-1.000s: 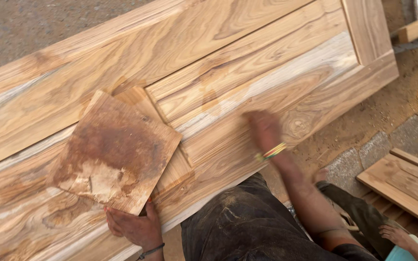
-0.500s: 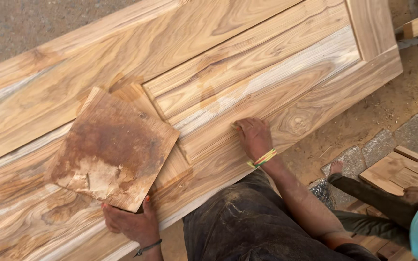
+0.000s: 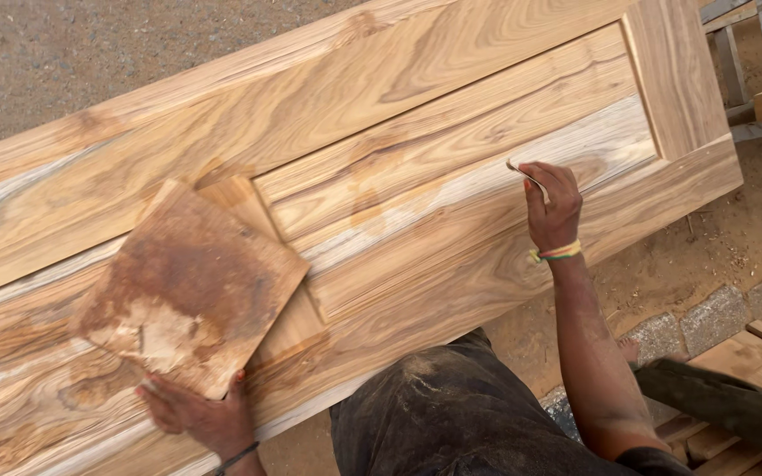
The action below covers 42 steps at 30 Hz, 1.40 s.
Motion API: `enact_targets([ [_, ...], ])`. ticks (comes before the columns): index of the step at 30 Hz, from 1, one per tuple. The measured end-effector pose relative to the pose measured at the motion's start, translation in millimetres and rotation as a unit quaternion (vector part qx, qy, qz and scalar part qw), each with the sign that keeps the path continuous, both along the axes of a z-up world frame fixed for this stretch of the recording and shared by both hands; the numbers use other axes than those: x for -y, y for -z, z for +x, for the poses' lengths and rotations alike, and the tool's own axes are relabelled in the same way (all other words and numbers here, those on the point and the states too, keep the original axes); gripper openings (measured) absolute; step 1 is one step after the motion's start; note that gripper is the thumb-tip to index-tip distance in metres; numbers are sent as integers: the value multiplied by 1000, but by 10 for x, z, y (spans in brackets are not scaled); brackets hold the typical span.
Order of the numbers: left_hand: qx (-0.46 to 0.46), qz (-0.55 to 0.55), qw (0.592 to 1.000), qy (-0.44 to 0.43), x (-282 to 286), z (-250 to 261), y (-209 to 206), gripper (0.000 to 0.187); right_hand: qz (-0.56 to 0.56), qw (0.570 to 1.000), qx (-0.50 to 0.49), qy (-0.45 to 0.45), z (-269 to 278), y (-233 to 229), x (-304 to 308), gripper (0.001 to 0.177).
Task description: The person sands a large wooden panel using a sanding block, moving it across the surface in long strokes. They reposition the panel and continue sanding different sections, including edges and corners.
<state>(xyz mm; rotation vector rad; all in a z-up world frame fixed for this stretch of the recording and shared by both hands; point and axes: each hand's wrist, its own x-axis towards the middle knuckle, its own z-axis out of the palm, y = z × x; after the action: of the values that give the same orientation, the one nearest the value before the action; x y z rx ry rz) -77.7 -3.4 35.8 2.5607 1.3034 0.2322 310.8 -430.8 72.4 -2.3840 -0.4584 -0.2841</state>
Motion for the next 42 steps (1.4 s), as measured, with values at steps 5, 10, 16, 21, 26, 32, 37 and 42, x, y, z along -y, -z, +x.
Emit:
enact_targets([
  [5,-4,11,1000,-11,28,45,-36,135,53,998,-26,-16,410,138,183,19],
  [10,7,5,1000,-8,292,36,54,133,13,998,12,-52,748,325,299,22],
  [16,5,26,998,-48,875,205,279,128,-129,975,105,-146,932,622,136,34],
  [21,40,34,997,-50,1006,327,197,128,-166,970,58,-167,515,472,164,38],
  [26,22,57,997,-41,1001,293,243,126,-307,937,-45,-159,615,279,254,8],
  [32,20,66,997,-30,986,275,277,126,-218,968,62,-106,1445,395,254,4],
  [37,5,61,997,-45,1021,274,240,126,-375,921,-24,-101,1171,606,-128,3],
  [42,22,62,997,-31,992,276,229,128,-263,954,-6,-145,594,552,-331,13],
])
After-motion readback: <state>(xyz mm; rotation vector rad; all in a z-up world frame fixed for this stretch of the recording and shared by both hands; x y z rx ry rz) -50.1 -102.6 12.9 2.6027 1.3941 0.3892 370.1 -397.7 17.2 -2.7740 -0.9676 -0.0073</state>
